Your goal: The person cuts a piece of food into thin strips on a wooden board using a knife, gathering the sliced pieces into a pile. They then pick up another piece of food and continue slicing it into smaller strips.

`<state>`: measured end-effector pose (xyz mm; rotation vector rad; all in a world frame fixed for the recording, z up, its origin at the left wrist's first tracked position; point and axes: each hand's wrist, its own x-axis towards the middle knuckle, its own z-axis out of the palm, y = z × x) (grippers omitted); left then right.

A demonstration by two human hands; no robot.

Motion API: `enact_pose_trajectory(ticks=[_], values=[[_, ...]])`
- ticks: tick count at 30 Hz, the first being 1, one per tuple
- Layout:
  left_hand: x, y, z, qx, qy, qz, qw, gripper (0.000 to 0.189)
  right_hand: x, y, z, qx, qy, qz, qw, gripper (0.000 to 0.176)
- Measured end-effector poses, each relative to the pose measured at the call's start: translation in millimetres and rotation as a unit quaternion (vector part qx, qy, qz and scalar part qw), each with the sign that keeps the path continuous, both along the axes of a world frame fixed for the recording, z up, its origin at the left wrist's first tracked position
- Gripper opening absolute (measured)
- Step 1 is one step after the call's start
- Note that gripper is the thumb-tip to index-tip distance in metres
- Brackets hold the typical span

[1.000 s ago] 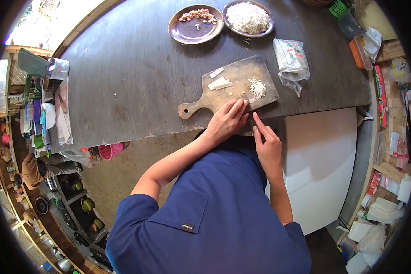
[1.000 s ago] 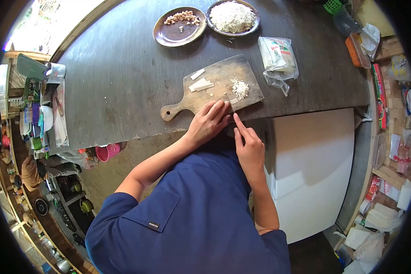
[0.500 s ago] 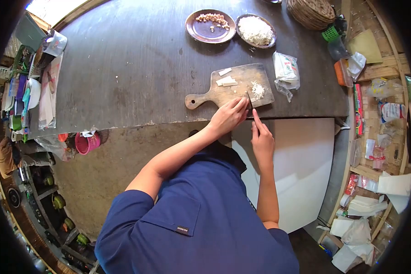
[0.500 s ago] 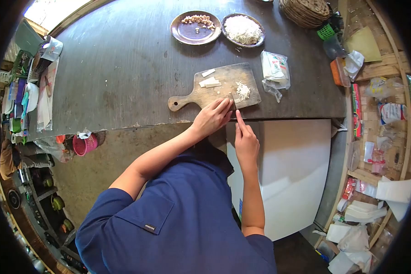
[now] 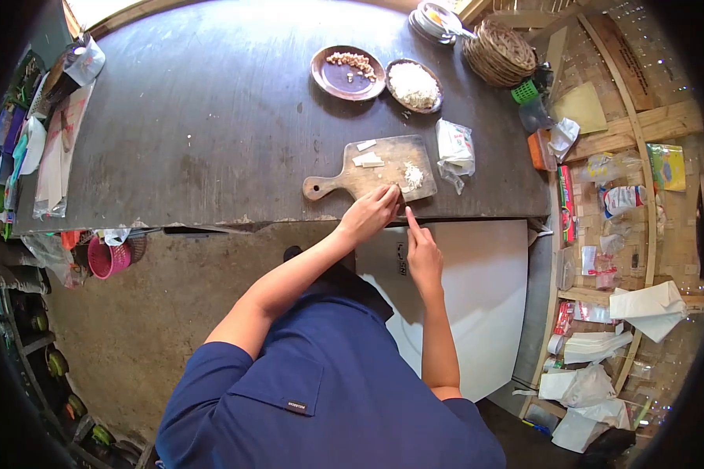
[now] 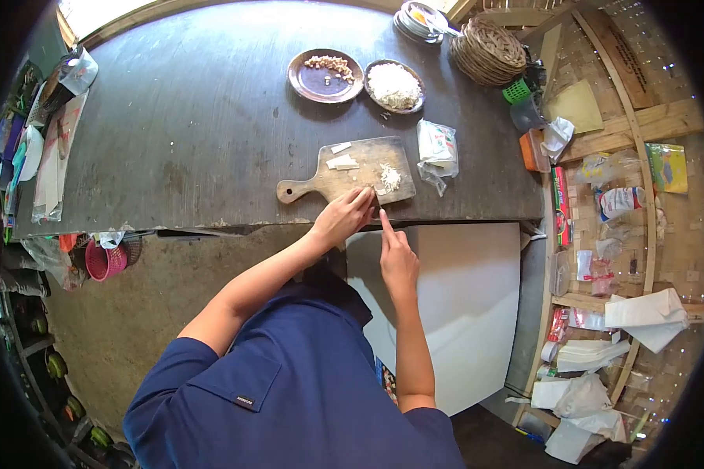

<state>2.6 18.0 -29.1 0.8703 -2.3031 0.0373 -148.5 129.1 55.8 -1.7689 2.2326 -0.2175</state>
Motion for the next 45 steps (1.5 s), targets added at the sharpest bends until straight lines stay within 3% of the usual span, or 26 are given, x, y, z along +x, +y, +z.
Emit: enact_pose_trajectory(ticks=[14,45], values=[[-2,2,-4,0.005,-0.025,0.017,1.0,0.049,-4,-6,-7,-0.001,-0.023,0.008,1.0,0.048],[-4,3,-8,-0.017,-0.011,0.04,0.999,0.044,-12,-2,-1,-0.012,-0.031,0.043,0.999,0.052]])
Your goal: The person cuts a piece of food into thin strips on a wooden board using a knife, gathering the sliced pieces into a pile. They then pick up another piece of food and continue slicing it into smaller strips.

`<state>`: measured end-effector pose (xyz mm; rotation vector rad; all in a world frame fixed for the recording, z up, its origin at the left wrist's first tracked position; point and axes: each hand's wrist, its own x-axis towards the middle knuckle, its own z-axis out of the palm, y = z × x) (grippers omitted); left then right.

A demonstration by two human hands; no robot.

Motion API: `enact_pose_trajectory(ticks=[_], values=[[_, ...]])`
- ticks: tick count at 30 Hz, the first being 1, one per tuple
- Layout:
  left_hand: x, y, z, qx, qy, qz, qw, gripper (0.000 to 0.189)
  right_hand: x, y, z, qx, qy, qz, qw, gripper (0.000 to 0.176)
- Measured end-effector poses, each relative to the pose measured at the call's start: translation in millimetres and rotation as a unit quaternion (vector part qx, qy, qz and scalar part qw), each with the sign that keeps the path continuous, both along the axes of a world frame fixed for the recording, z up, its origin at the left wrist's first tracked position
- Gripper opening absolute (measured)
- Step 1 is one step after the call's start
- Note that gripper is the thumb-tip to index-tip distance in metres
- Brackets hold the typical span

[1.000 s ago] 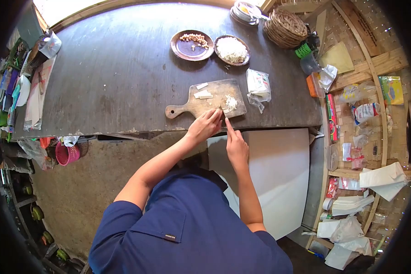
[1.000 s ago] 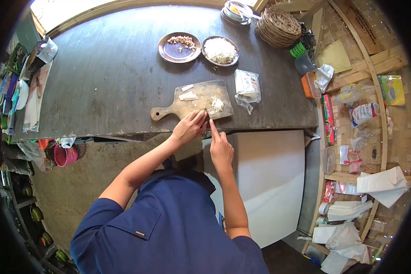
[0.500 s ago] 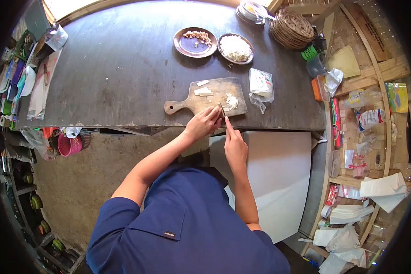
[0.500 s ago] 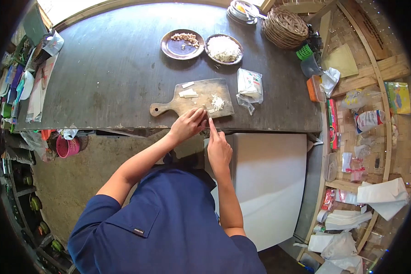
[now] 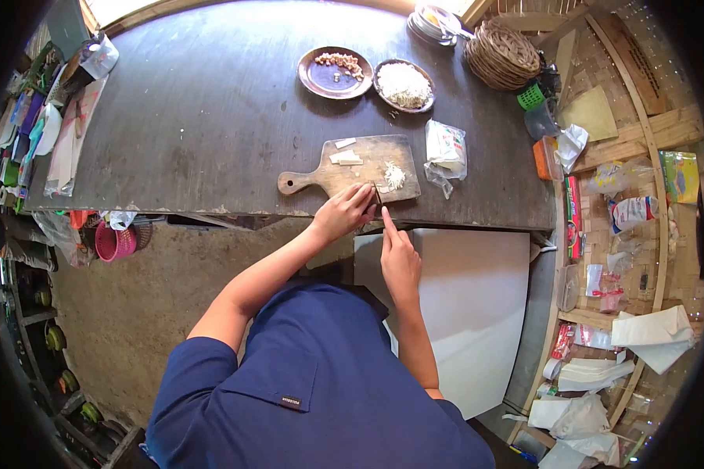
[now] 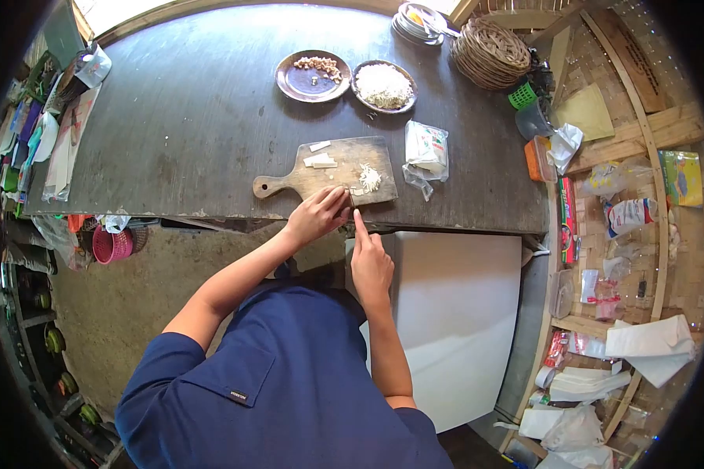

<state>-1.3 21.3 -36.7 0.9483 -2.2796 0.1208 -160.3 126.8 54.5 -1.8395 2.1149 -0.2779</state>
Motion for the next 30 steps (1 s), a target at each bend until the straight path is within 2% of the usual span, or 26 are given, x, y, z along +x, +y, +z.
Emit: enact_pose_trajectory(ticks=[2,6,11,14,21,24,30], values=[[-1,1,-1,0.001,0.005,0.004,1.0,0.044,-3,9,-5,-0.027,-0.014,0.006,1.0,0.052],[2,3,8,0.005,-0.002,0.006,1.0,0.045,1,-3,-8,-0.006,-0.004,-0.005,1.0,0.052],[2,1,-3,-0.004,-0.018,0.012,1.0,0.048,2,-8,2,0.01,-0.001,-0.003,1.0,0.054],[1,2,-6,-0.003,-0.018,0.011,1.0,0.051,1,5,4,0.005,-0.011,-0.003,1.0,0.052],[5,3,3,-0.019,-0.035,0.008,0.999,0.054,3,-15,-7,0.001,0.002,-0.002,1.0,0.053],[2,2,-3,-0.002,-0.02,0.018,1.0,0.05,3,-5,7,0.023,-0.013,-0.005,1.0,0.053],[0,2,-2,-0.005,-0.01,0.022,1.0,0.048,6,-5,-6,0.0,-0.005,-0.01,1.0,0.053]])
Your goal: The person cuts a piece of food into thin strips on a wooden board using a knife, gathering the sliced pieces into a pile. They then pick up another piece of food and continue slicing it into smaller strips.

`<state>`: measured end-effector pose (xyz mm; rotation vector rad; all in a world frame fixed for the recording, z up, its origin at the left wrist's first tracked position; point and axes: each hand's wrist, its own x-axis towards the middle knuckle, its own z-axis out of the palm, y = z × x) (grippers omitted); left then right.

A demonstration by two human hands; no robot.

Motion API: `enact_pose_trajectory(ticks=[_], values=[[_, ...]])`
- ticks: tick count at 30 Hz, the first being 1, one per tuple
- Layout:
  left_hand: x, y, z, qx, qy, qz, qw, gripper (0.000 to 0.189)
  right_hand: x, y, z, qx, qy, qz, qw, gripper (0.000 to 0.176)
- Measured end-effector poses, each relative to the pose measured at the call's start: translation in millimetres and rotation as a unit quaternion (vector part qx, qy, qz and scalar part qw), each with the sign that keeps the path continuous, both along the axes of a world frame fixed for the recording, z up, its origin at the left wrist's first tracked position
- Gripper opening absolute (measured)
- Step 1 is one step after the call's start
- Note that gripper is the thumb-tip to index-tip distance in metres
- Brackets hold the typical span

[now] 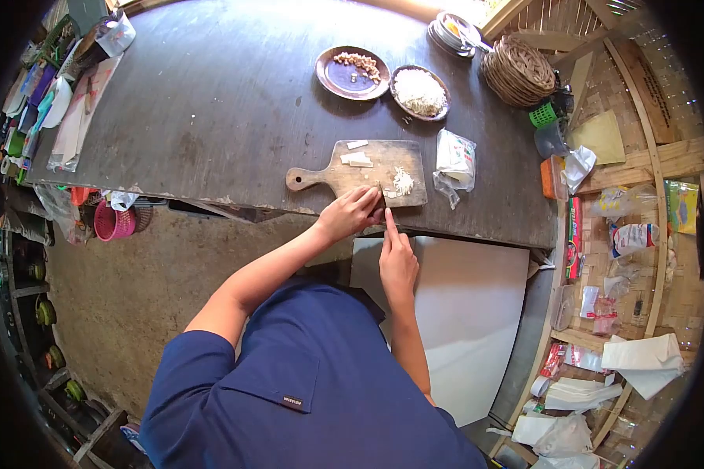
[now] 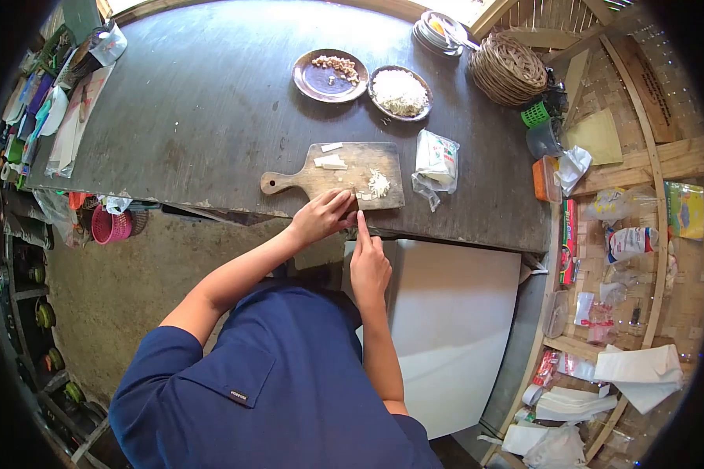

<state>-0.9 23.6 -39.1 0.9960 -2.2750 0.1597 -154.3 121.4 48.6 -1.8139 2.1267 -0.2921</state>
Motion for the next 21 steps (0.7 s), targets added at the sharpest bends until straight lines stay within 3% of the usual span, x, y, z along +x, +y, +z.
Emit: enact_pose_trajectory(ticks=[21], values=[[3,1,-1,0.028,0.048,-0.021,0.998,0.047,-2,13,4,0.013,-0.015,0.007,1.0,0.053]])
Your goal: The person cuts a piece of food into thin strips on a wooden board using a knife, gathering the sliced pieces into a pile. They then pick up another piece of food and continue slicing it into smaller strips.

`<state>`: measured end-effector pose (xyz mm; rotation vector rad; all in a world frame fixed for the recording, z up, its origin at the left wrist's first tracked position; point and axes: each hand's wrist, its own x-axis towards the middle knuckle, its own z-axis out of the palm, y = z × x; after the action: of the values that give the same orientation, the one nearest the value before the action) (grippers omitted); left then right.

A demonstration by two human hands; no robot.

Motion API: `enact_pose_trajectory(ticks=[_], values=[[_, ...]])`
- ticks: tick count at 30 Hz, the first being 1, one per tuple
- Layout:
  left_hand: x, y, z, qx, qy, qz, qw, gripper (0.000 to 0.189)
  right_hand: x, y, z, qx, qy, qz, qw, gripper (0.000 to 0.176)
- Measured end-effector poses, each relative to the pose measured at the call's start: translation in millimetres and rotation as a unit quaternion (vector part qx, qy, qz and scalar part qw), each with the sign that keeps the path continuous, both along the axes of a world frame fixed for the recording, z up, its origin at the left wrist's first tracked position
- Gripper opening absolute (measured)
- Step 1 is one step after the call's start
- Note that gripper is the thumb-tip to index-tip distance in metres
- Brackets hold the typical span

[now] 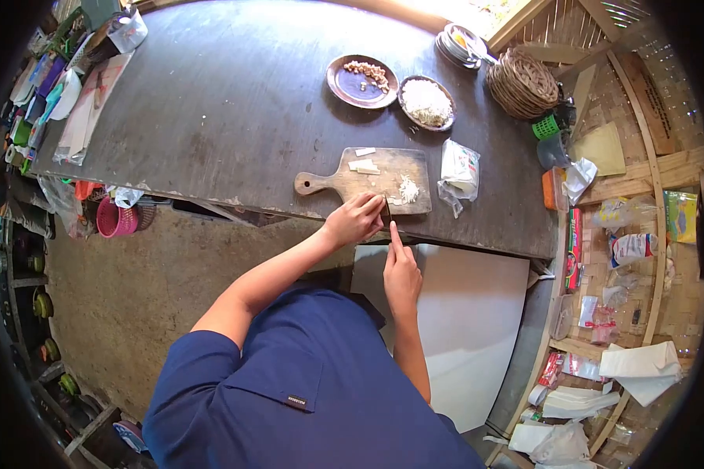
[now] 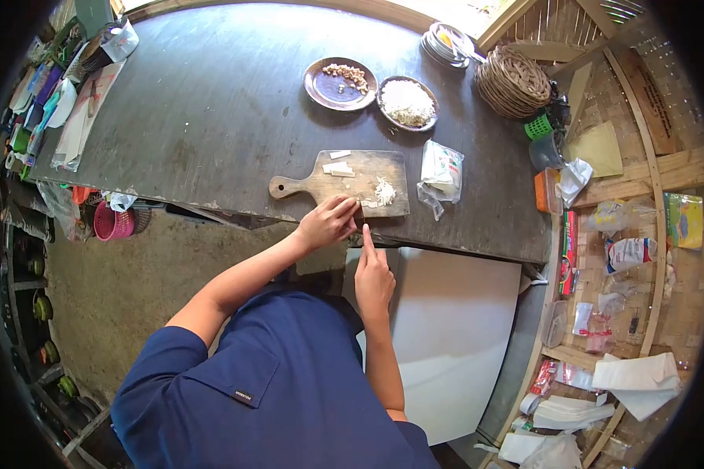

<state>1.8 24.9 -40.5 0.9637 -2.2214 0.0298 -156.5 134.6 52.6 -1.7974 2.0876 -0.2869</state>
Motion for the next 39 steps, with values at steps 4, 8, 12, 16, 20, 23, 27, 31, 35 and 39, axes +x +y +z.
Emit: enact_pose_trajectory(ticks=[4,8,12,16,20,23,27,31,35,39], values=[[0,0,1,-0.008,0.004,0.01,1.0,0.046,6,-12,-8,-0.01,0.028,-0.004,1.0,0.053],[-1,-1,-7,0.021,0.002,0.001,1.0,0.045,6,-14,8,0.011,0.009,-0.014,1.0,0.053],[-2,-1,-5,-0.01,0.008,0.01,1.0,0.044,3,2,1,-0.009,-0.003,-0.001,1.0,0.052],[-1,-1,-3,-0.022,0.018,0.007,1.0,0.044,5,-15,-11,-0.005,0.005,-0.012,1.0,0.052],[-1,-3,0,-0.022,0.034,0.008,0.999,0.043,1,-20,-8,-0.03,-0.016,0.01,0.999,0.052],[0,-2,0,-0.01,0.036,0.013,0.999,0.043,1,-2,2,0.005,-0.017,-0.003,1.0,0.054],[0,-2,3,-0.011,0.033,0.012,0.999,0.042,12,-12,6,0.04,-0.011,-0.037,0.998,0.05],[0,-1,1,-0.008,0.038,0.011,0.999,0.042,10,-20,1,-0.001,-0.011,-0.027,1.0,0.05],[1,-1,1,-0.013,0.042,0.005,0.999,0.04,8,-6,8,0.011,-0.019,-0.024,0.999,0.049],[0,0,1,-0.001,0.039,0.013,0.999,0.039,7,-9,-9,-0.002,-0.002,-0.019,1.0,0.05]])
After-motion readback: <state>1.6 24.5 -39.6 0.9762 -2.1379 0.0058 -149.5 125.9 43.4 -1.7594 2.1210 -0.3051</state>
